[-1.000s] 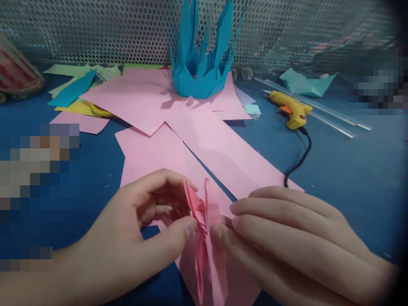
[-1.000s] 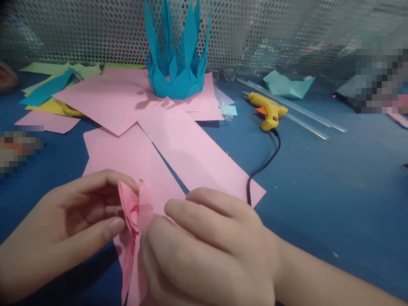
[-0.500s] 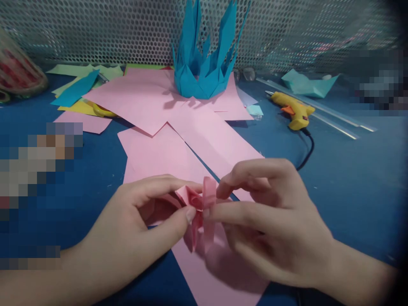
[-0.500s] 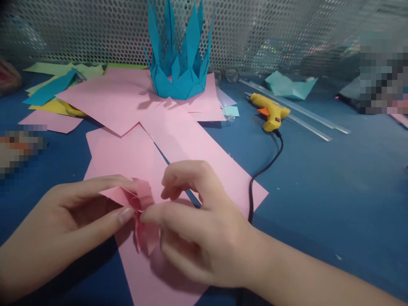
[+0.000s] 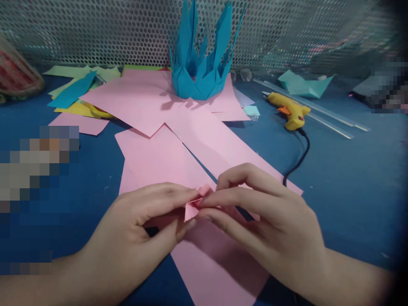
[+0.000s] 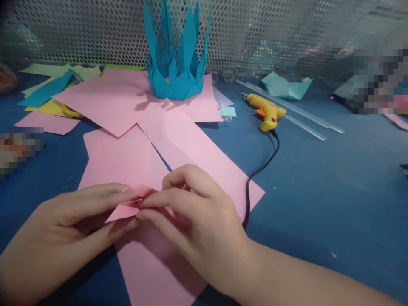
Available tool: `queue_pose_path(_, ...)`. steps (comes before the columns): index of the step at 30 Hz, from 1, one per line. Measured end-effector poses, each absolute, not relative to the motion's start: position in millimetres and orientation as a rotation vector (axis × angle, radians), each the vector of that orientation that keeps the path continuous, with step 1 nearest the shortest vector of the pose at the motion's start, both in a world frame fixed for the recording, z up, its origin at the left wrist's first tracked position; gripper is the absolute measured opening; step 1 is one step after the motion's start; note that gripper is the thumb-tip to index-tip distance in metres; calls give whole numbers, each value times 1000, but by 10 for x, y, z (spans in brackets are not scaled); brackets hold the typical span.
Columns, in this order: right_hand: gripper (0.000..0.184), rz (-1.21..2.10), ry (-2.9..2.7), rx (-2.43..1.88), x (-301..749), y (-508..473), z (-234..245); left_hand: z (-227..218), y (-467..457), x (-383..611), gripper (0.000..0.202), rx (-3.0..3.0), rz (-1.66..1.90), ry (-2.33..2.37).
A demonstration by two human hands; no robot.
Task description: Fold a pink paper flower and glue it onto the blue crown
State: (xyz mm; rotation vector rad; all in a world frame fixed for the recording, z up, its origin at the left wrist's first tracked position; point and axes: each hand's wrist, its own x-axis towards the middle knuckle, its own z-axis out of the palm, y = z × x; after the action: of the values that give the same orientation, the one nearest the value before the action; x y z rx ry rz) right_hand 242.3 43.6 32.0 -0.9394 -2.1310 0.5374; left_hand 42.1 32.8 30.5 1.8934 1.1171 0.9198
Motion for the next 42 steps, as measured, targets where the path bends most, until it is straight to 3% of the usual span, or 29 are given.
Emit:
queue_pose_path(6, 8, 570, -2130, -949, 2424, 419, 338, 338, 319, 389, 39, 1904, 960, 1122)
queue_pose_path(15, 8, 493, -2168, -867, 2432, 416, 319, 331, 332, 439, 23, 1503, 965, 1221)
queue_pose_path(26, 14, 336, -2261, -775, 2344, 390, 303, 348, 327, 408, 17, 1685, 989, 1167)
queue_pose_path(29, 20, 522, -2208, -825, 2349, 342, 349, 339, 296, 398, 21, 1625, 945, 1120)
queue_pose_path(33, 14, 1079, -1994, -890, 2372, 329, 425, 340, 290, 394, 36, 1282, 819, 990)
queue_pose_path(36, 14, 1488, -1755, -890, 2372, 361, 426, 339, 345, 395, 25, 1199, 729, 902)
queue_pose_path(42, 17, 1657, -1651, -808, 2383, 388, 400, 341, 393, 376, 16, 1068, 648, 790)
